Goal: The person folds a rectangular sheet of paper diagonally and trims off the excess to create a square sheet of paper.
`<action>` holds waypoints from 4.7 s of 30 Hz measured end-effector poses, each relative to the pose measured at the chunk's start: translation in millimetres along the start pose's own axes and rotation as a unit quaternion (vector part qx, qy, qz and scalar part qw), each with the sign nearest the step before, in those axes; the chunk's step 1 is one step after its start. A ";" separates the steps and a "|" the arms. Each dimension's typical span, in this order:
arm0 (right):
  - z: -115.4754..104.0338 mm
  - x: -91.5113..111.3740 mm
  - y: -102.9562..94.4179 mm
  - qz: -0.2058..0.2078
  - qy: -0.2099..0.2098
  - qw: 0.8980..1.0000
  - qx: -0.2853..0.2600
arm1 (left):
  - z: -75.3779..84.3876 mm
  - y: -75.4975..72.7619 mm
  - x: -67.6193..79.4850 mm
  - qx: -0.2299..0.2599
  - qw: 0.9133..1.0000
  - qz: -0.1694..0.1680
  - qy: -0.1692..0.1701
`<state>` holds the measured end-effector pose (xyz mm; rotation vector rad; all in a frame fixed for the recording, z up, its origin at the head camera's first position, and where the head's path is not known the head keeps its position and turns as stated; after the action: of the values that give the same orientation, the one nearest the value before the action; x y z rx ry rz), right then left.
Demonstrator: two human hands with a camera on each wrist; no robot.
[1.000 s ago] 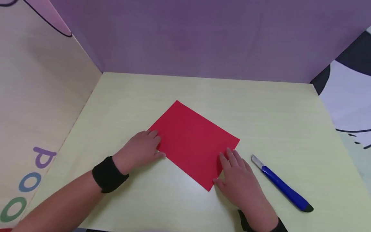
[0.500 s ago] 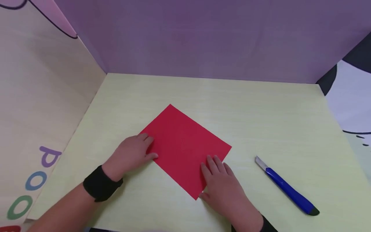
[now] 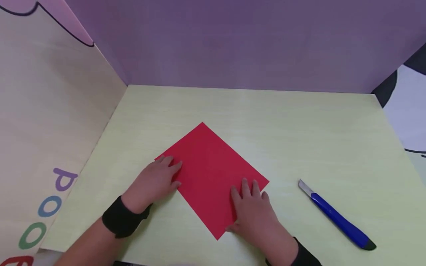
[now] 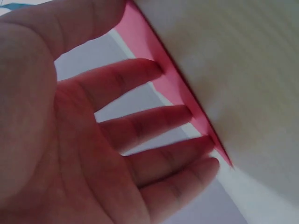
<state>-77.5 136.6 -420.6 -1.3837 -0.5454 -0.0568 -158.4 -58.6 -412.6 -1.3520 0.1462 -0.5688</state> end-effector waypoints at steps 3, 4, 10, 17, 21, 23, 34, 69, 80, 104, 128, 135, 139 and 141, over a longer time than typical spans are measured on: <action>-7.6 -0.3 -4.3 0.005 -0.001 1.000 0.008 | 7.1 2.6 4.7 0.030 0.999 -0.014 0.000; -10.2 -1.4 -5.8 0.006 -0.004 1.000 0.011 | 10.4 4.0 7.6 0.041 0.999 -0.016 0.003; -23.8 -7.1 -7.0 0.006 -0.023 0.999 0.023 | 33.8 16.9 27.6 0.111 0.991 -0.054 0.047; -32.8 -12.6 -13.0 0.030 -0.042 0.998 0.038 | 47.7 22.6 44.3 0.082 0.989 -0.067 0.100; -30.8 -16.9 -20.2 0.052 -0.040 0.996 0.062 | 51.5 19.2 44.6 0.080 0.990 -0.034 0.108; -26.3 -18.4 -21.9 0.050 -0.033 0.996 0.069 | 55.8 16.9 43.5 0.085 0.989 -0.014 0.116; 0.5 -8.9 -7.6 -0.033 -0.025 0.999 0.024 | 64.4 8.7 35.4 0.042 0.984 0.029 0.173; 60.5 4.3 -23.5 0.053 0.048 0.997 0.004 | 7.9 0.3 -68.5 0.146 0.987 -0.059 -0.024; 44.5 -0.3 -34.5 0.082 0.062 0.995 0.009 | 8.1 0.9 -63.3 0.095 0.991 -0.079 -0.045; 4.6 -2.1 -30.8 0.068 -0.011 0.997 0.035 | 14.8 0.6 -59.2 0.087 0.989 -0.084 -0.082; 19.3 -1.8 -23.6 0.038 0.028 0.999 0.007 | 10.9 -1.8 -55.1 0.136 0.980 -0.080 -0.122; 23.2 1.7 -26.7 0.049 0.026 0.998 0.002 | 12.9 -1.1 -58.3 0.129 0.979 -0.087 -0.131; 23.8 2.2 -27.2 0.049 0.027 0.998 0.002 | 14.1 0.1 -58.9 0.128 0.978 -0.091 -0.134; 24.6 2.6 -27.2 0.050 0.029 0.998 0.005 | 15.6 0.3 -59.6 0.128 0.979 -0.092 -0.131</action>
<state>-93.0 154.7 -392.7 -1.3934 -0.4270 -0.0143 -202.8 -17.0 -422.5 -1.1810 -0.2629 -0.5378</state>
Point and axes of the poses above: each hand's wrist, its own x-axis away from the middle knuckle, its own y-axis out of the palm, z = x × y, the point moved 10 cm from there along -x, towards the middle knuckle, and after that the axes turned 12 degrees about x, right-handed, at the moved point
